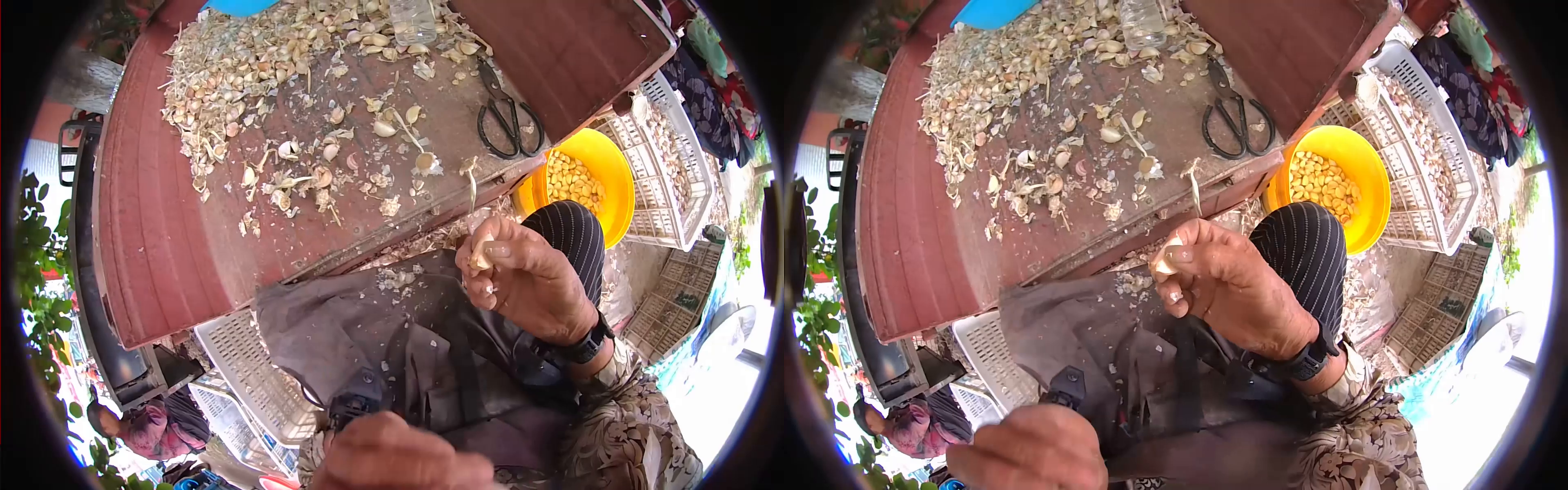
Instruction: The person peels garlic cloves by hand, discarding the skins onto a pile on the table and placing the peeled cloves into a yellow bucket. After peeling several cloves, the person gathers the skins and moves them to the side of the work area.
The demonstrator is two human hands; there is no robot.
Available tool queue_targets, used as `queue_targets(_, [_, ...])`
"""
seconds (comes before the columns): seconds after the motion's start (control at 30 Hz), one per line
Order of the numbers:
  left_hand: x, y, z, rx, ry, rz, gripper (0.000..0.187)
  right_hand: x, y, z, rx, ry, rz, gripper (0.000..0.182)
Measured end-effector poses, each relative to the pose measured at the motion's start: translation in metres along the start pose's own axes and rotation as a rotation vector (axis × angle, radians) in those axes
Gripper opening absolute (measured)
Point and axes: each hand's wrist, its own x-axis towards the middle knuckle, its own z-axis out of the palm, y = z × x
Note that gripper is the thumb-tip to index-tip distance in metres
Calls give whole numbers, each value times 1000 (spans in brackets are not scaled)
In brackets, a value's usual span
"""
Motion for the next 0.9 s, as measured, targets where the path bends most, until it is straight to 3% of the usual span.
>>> queue_targets(0.03, [-12, 15, 9, 9, -11, 2, 21, 2, 3, 7, -34, 80, 6, 7])
queue_targets(0.1, [-29, 39, 25, 132, 512, -83, 22, 15, 19, 18, -137, 179, -41, 7])
queue_targets(0.17, [-34, 55, 17, 75, 465, -150, 22, 36, 54, 41, -330, 98, -101, 9])
queue_targets(0.23, [-33, 61, 9, -94, 385, -222, 21, 43, 97, 73, -534, -254, -54, 15])
queue_targets(0.27, [-33, 65, 2, -170, 347, -264, 21, 44, 114, 86, -778, -439, -248, 20])
queue_targets(0.37, [-30, 72, -22, -416, 252, -373, 21, 49, 118, 92, -921, -547, -215, 18])
queue_targets(0.43, [-27, 64, -37, -636, 179, -407, 21, 65, 96, 74, -1091, -438, -367, 16])
queue_targets(0.47, [-26, 62, -44, -743, 145, -424, 21, 67, 82, 66, -987, -284, -221, 13])
queue_targets(0.53, [-25, 55, -55, -945, 78, -453, 22, 78, 49, 44, -1080, -112, -222, 11])
queue_targets(0.57, [-24, 52, -61, -956, 98, -446, 22, 87, 35, 33, -1300, -40, -380, 14])
queue_targets(0.67, [-13, 43, -79, -995, -76, -701, 22, 126, 3, 10, -1680, 195, -642, 17])
queue_targets(0.7, [-15, 31, -75, -1034, -76, -506, 19, 141, -6, -1, -1841, 172, -656, 18])
queue_targets(0.73, [-23, 27, -67, -1043, -83, -494, 19, 156, -10, -9, -1852, 177, -667, 18])
queue_targets(0.8, [-31, 27, -53, -1088, 304, -263, 14, 175, -4, -8, -2264, 354, -741, 21])
queue_targets(0.83, [-29, 40, -70, -1048, 230, -460, 11, 177, -5, -10, -2323, 309, -622, 26])
queue_targets(0.9, [-29, 36, -71, -981, 253, -375, 13, 191, -5, -13, -2404, 268, -583, 25])
